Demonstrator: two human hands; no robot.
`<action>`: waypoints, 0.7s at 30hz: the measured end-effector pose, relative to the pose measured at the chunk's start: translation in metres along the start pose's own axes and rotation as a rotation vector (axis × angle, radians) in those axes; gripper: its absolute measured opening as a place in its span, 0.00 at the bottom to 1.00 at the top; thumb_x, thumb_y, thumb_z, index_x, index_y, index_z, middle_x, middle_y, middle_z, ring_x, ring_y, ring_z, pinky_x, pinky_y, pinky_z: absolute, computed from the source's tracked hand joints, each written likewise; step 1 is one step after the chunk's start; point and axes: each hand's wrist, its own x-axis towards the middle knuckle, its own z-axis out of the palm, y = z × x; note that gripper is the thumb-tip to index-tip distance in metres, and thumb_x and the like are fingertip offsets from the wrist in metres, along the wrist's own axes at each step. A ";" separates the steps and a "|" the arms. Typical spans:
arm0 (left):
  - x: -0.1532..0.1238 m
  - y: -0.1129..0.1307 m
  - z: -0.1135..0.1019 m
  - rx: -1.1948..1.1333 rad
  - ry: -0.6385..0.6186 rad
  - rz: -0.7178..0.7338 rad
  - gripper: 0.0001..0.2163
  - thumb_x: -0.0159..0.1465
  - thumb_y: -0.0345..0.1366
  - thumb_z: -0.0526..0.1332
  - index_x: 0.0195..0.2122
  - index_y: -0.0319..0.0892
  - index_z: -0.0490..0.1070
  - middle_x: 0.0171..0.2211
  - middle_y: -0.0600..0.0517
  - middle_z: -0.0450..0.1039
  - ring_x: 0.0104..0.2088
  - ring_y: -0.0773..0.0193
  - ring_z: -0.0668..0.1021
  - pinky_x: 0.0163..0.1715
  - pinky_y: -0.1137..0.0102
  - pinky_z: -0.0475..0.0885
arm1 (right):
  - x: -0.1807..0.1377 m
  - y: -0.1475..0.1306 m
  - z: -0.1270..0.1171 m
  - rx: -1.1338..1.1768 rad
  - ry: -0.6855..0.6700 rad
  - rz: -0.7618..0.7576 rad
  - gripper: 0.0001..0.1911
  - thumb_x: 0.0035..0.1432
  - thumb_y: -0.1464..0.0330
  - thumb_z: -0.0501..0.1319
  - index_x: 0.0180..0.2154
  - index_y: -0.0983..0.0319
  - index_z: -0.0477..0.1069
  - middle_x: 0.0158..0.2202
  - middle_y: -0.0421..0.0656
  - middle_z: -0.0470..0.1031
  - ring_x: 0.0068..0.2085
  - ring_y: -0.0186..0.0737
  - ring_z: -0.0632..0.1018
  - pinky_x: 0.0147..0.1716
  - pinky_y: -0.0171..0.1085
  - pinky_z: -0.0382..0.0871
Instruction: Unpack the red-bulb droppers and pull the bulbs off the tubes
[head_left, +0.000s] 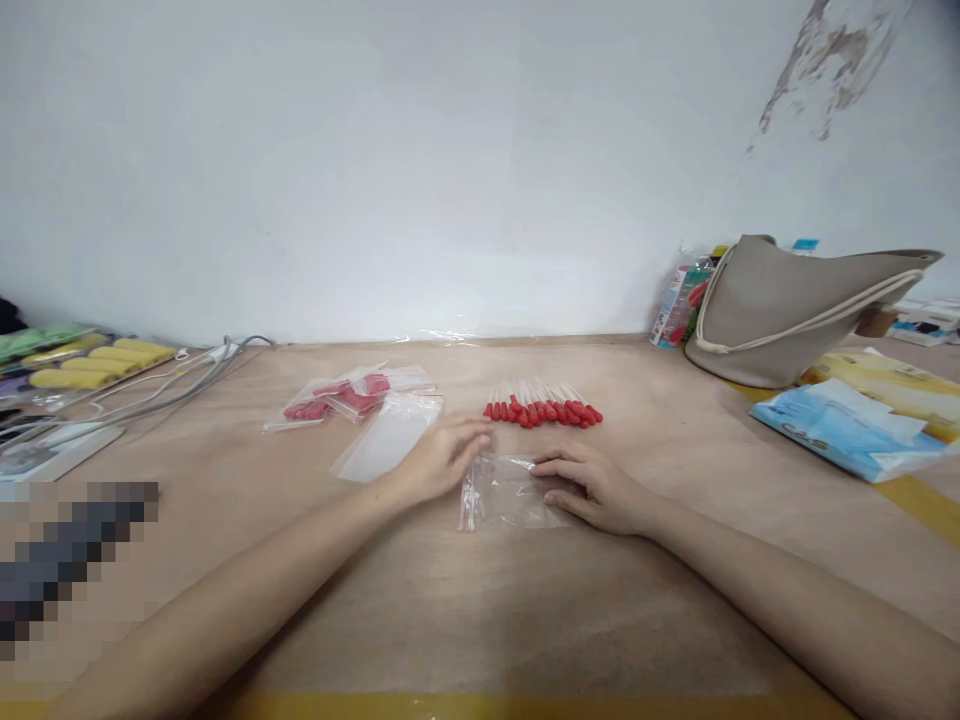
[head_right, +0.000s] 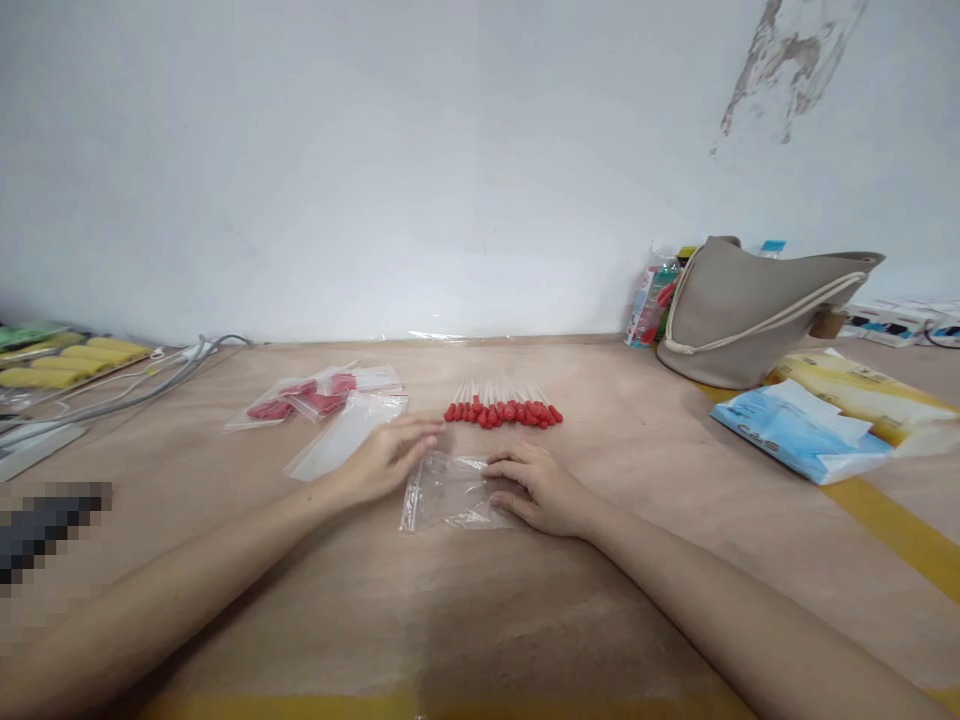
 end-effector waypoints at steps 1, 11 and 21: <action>-0.010 0.009 -0.001 0.026 -0.104 0.016 0.18 0.66 0.40 0.46 0.52 0.39 0.65 0.53 0.46 0.66 0.55 0.61 0.67 0.55 0.64 0.62 | 0.000 0.001 0.000 -0.003 -0.010 -0.004 0.17 0.58 0.63 0.55 0.49 0.59 0.67 0.48 0.48 0.68 0.48 0.42 0.69 0.48 0.43 0.63; -0.043 0.010 -0.005 0.168 -0.576 0.009 0.31 0.64 0.53 0.43 0.63 0.44 0.35 0.64 0.47 0.32 0.64 0.56 0.41 0.60 0.53 0.33 | -0.002 0.003 -0.010 -0.105 -0.356 0.066 0.33 0.59 0.52 0.49 0.62 0.52 0.41 0.64 0.43 0.46 0.63 0.46 0.52 0.59 0.56 0.37; -0.046 0.006 0.000 -0.305 -0.171 -0.207 0.28 0.54 0.42 0.64 0.55 0.47 0.59 0.58 0.45 0.54 0.55 0.56 0.65 0.53 0.61 0.63 | -0.007 0.003 -0.010 -0.073 -0.183 0.062 0.31 0.53 0.51 0.56 0.57 0.55 0.59 0.58 0.48 0.60 0.58 0.48 0.62 0.57 0.52 0.50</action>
